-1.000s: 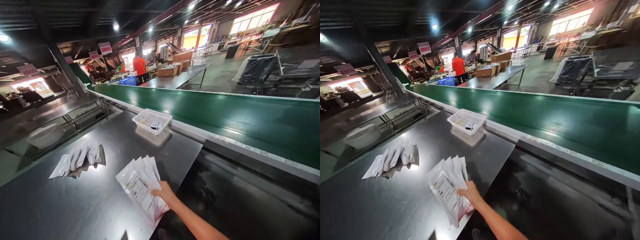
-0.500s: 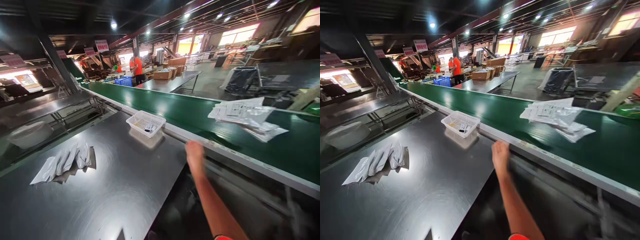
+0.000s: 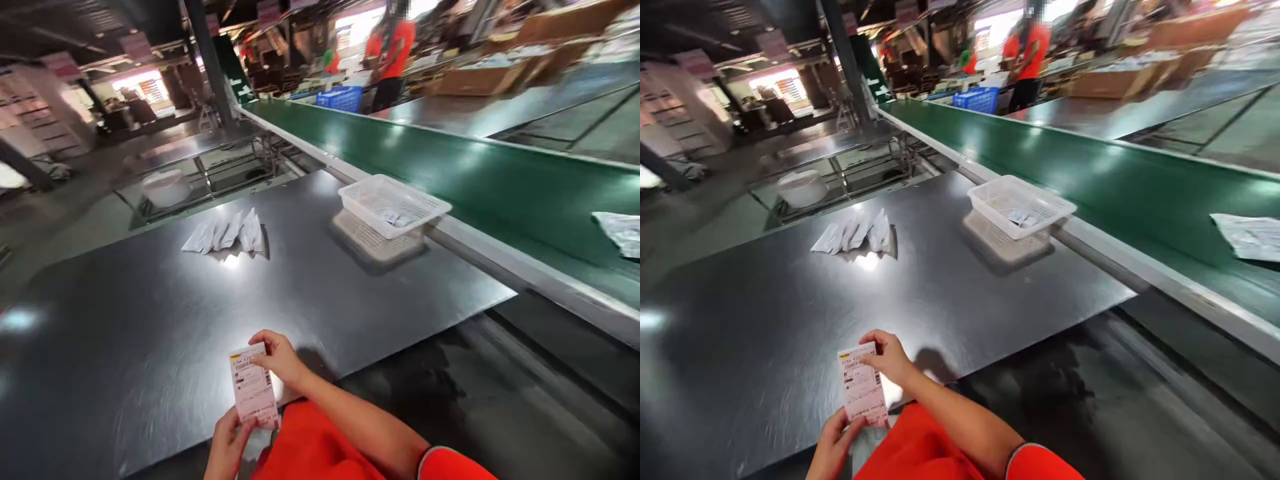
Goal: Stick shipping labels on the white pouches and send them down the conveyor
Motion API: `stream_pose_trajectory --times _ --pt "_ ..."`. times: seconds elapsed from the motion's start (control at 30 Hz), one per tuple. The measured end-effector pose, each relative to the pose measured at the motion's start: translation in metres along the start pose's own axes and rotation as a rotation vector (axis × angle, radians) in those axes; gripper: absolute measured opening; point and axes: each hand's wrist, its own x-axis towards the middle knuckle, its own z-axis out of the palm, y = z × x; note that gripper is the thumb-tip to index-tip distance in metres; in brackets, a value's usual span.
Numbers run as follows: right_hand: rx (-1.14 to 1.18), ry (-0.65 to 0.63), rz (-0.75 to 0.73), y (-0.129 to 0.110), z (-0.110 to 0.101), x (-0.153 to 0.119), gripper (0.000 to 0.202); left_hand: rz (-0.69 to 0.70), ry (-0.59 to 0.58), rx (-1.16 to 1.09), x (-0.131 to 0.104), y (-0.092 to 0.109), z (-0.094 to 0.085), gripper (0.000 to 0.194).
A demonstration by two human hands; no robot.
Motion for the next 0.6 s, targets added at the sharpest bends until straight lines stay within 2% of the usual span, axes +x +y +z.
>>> stream_pose_trajectory --times 0.1,0.17,0.2,0.23,0.33,0.37,0.43,0.5,0.53,0.6 --pt "-0.149 -0.048 0.027 -0.006 0.018 0.0 0.022 0.026 0.157 -0.068 -0.008 -0.014 -0.019 0.053" --pt "-0.308 -0.075 0.021 -0.002 0.033 -0.009 0.016 0.044 0.311 -0.186 -0.006 -0.013 -0.032 0.064" --pt "-0.388 -0.091 0.009 0.002 0.041 -0.014 0.016 0.064 0.346 -0.249 -0.004 -0.01 -0.039 0.067" --pt "-0.461 -0.11 -0.006 0.006 0.047 -0.018 0.017 0.083 0.335 -0.299 -0.001 -0.006 -0.044 0.064" --pt "-0.616 -0.153 -0.019 0.017 0.059 -0.019 0.022 0.083 0.22 -0.351 0.013 0.009 -0.049 0.035" --pt "-0.65 -0.159 -0.006 0.021 0.058 -0.013 0.024 0.067 0.221 -0.359 0.019 0.013 -0.049 0.035" --pt "-0.67 -0.173 0.047 0.027 0.048 0.011 0.026 0.042 0.283 -0.39 0.034 0.018 -0.05 0.041" --pt "-0.646 -0.181 0.103 0.029 0.025 0.052 0.031 0.028 0.387 -0.384 0.052 0.018 -0.066 0.044" --pt "-0.643 -0.157 0.128 0.027 0.009 0.079 0.037 0.019 0.446 -0.359 0.061 0.018 -0.083 0.046" --pt "-0.686 -0.023 0.182 0.019 -0.03 0.143 0.045 0.005 0.592 -0.245 0.079 0.019 -0.137 0.051"
